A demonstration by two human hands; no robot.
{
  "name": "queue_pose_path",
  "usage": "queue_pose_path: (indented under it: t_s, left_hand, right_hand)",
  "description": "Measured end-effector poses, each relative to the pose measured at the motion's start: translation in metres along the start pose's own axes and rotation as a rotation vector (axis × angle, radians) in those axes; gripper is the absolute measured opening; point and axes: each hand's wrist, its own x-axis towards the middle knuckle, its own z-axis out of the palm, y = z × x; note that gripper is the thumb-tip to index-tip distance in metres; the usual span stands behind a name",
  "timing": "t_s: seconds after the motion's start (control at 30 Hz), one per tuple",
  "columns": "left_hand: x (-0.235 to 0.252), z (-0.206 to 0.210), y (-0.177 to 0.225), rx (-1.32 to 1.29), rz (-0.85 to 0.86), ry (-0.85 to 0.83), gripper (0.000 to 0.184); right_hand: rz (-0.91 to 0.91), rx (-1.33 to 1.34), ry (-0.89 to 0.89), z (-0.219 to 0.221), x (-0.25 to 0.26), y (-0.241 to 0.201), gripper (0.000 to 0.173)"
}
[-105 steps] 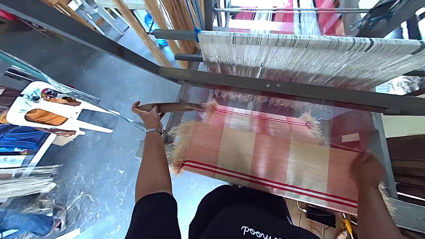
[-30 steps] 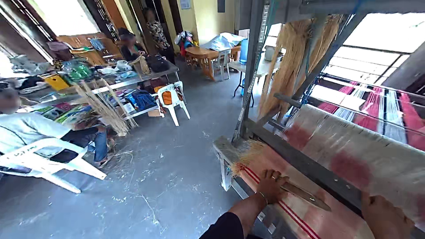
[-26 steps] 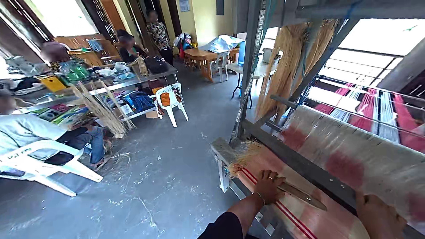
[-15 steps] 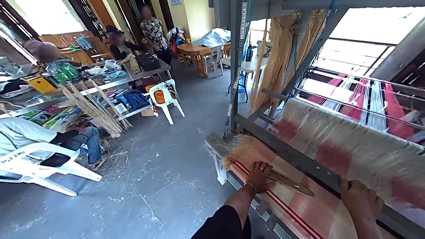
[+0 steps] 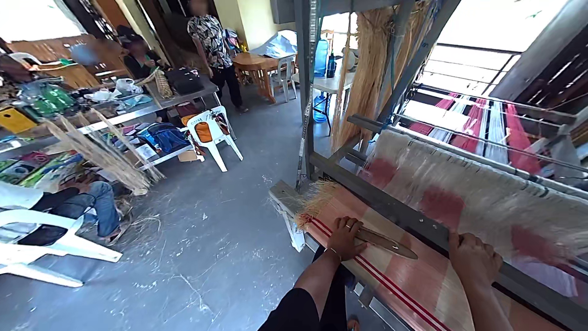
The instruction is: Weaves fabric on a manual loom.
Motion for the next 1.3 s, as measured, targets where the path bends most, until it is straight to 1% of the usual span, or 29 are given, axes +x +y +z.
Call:
queue_pose_path:
  t_s: [0.13, 0.23, 0.3, 0.37, 0.47, 0.53, 0.6, 0.73, 0.8, 0.87, 0.97, 1.07, 1.2, 1.23, 1.3]
  left_hand:
    - [0.0, 0.003, 0.0, 0.004, 0.005, 0.031, 0.077]
    - [0.002, 0.004, -0.002, 0.014, 0.03, 0.111, 0.074]
    - [0.001, 0.005, -0.003, 0.018, 0.04, 0.144, 0.072]
    - [0.005, 0.004, -0.003, 0.026, 0.035, 0.138, 0.073]
    - [0.002, 0.002, 0.0, 0.03, 0.013, 0.1, 0.073]
    - [0.002, 0.001, -0.001, 0.042, 0.012, 0.099, 0.074]
    - [0.002, 0.001, -0.002, 0.048, 0.016, 0.091, 0.074]
    - [-0.001, 0.005, -0.002, 0.044, 0.022, 0.084, 0.073]
    - [0.0, 0.006, -0.002, 0.043, 0.031, 0.09, 0.071]
    - [-0.001, 0.007, -0.003, 0.043, 0.035, 0.088, 0.072]
    - [0.001, 0.007, -0.004, 0.041, 0.043, 0.126, 0.071]
    - [-0.002, 0.008, -0.004, 0.048, 0.059, 0.134, 0.065]
    - [-0.002, 0.006, -0.003, 0.042, 0.073, 0.139, 0.058]
    - [-0.001, 0.005, -0.004, 0.037, 0.073, 0.141, 0.058]
    - [-0.001, 0.004, -0.006, 0.029, 0.074, 0.136, 0.057]
  right_hand:
    - [0.003, -0.011, 0.068, 0.004, -0.002, 0.001, 0.064]
    - [-0.043, -0.04, 0.152, 0.013, 0.006, 0.003, 0.062]
    - [-0.056, -0.051, 0.157, 0.018, 0.016, 0.005, 0.059]
    - [-0.054, -0.046, 0.158, 0.022, 0.036, 0.007, 0.061]
    - [-0.035, -0.012, 0.07, 0.019, 0.06, 0.01, 0.067]
    - [-0.025, 0.005, 0.03, 0.016, 0.067, 0.008, 0.07]
    - [-0.014, 0.003, -0.001, 0.013, 0.059, 0.006, 0.069]
    - [0.005, 0.016, -0.13, -0.015, 0.006, -0.003, 0.068]
    - [0.015, 0.028, -0.155, -0.02, 0.0, -0.003, 0.066]
    - [0.039, 0.002, -0.117, -0.014, -0.002, -0.006, 0.063]
    - [-0.004, -0.014, -0.038, -0.007, -0.002, -0.004, 0.064]
    - [-0.022, -0.013, 0.011, -0.002, -0.006, -0.001, 0.064]
    - [-0.06, -0.035, 0.217, 0.015, -0.002, 0.002, 0.061]
    - [-0.072, -0.052, 0.24, 0.018, 0.004, 0.003, 0.061]
    - [-0.061, -0.059, 0.186, 0.018, 0.018, 0.002, 0.062]
